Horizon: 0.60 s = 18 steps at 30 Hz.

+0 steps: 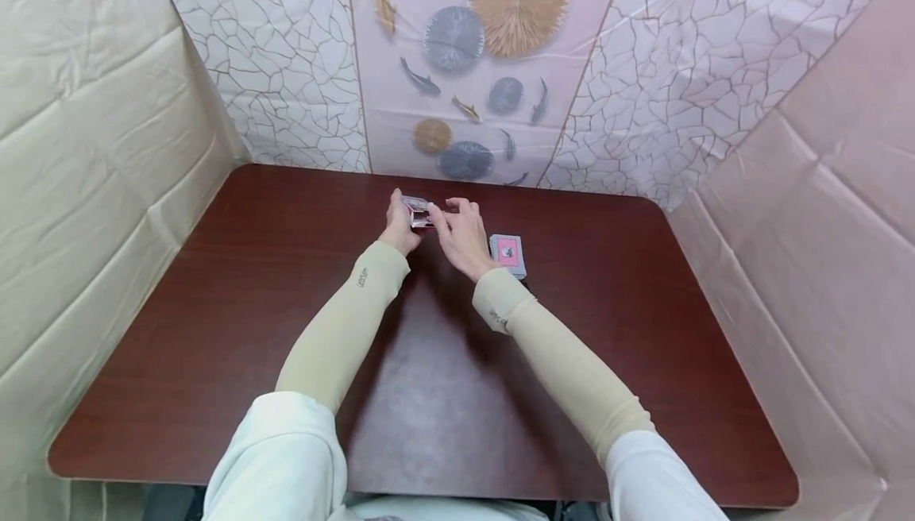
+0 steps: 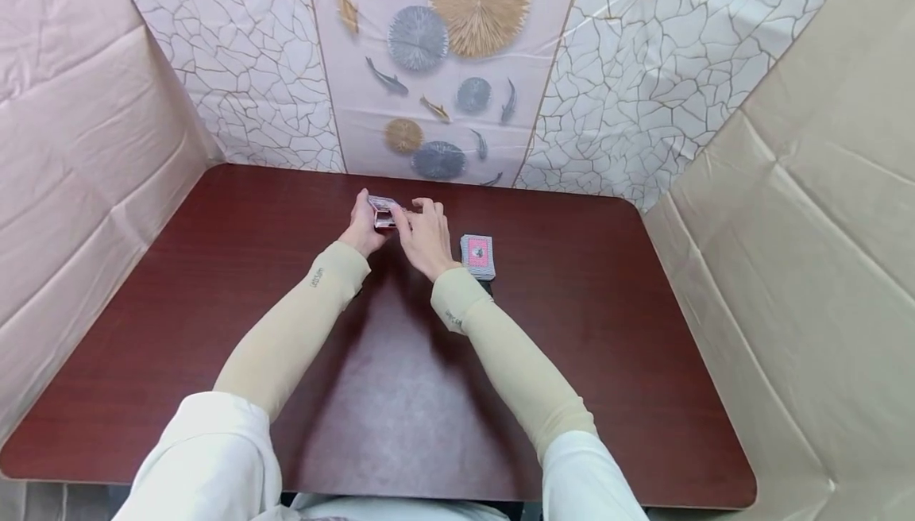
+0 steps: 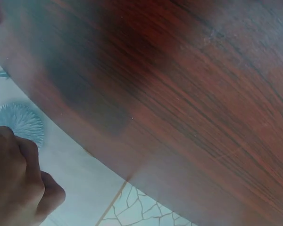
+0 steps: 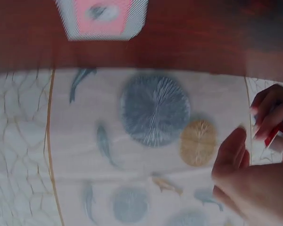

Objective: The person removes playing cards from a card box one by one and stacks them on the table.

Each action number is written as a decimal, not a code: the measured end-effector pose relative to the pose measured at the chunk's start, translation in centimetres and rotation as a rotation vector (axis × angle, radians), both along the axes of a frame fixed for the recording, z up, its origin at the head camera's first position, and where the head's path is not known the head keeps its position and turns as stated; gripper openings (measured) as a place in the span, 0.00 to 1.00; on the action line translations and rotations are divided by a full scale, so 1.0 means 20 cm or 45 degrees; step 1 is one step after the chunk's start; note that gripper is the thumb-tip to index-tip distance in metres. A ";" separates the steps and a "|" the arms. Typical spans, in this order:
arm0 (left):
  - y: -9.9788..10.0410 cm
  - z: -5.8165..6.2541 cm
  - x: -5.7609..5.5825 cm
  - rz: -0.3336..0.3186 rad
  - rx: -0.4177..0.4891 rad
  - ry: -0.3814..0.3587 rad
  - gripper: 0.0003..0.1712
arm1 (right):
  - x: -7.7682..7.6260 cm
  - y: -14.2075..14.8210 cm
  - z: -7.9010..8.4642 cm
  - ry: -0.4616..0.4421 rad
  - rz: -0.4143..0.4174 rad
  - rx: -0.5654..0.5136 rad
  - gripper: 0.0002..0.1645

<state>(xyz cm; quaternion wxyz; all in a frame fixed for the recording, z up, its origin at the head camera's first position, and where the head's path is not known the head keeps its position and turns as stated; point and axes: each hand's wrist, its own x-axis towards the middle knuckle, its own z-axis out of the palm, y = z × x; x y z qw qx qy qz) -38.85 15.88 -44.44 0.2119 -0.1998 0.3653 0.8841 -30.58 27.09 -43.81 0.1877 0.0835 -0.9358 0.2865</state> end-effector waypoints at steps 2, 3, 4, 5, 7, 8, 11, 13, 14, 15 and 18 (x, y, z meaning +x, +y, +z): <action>0.01 -0.01 0.01 -0.032 0.031 0.023 0.37 | 0.00 -0.01 -0.01 -0.002 -0.009 0.011 0.22; 0.01 -0.02 0.00 -0.047 0.042 0.031 0.38 | 0.00 -0.01 -0.01 -0.015 -0.001 0.025 0.21; 0.01 -0.02 -0.01 -0.057 0.048 0.043 0.38 | 0.01 -0.01 -0.02 -0.031 0.015 0.057 0.20; 0.01 -0.03 -0.02 -0.073 0.052 0.056 0.39 | 0.01 -0.01 -0.01 -0.060 0.037 0.088 0.21; 0.01 -0.11 -0.09 -0.125 0.086 0.116 0.40 | 0.01 -0.01 -0.01 -0.134 0.069 0.152 0.25; 0.02 -0.12 -0.10 -0.137 0.076 0.120 0.40 | 0.01 -0.01 0.00 -0.171 0.079 0.181 0.26; 0.01 -0.10 -0.09 -0.181 0.008 0.160 0.39 | 0.00 -0.02 0.02 -0.272 0.092 0.254 0.29; 0.00 -0.02 -0.02 -0.172 -0.067 0.144 0.39 | 0.00 -0.03 0.02 -0.294 0.098 0.282 0.29; -0.01 -0.01 0.00 -0.173 -0.079 0.141 0.38 | 0.00 -0.03 0.01 -0.290 0.106 0.286 0.29; -0.02 0.00 0.02 -0.169 -0.082 0.148 0.38 | 0.00 -0.04 0.01 -0.276 0.115 0.283 0.28; 0.00 0.00 0.00 -0.174 -0.058 0.134 0.39 | 0.03 -0.02 0.01 -0.154 0.129 0.225 0.25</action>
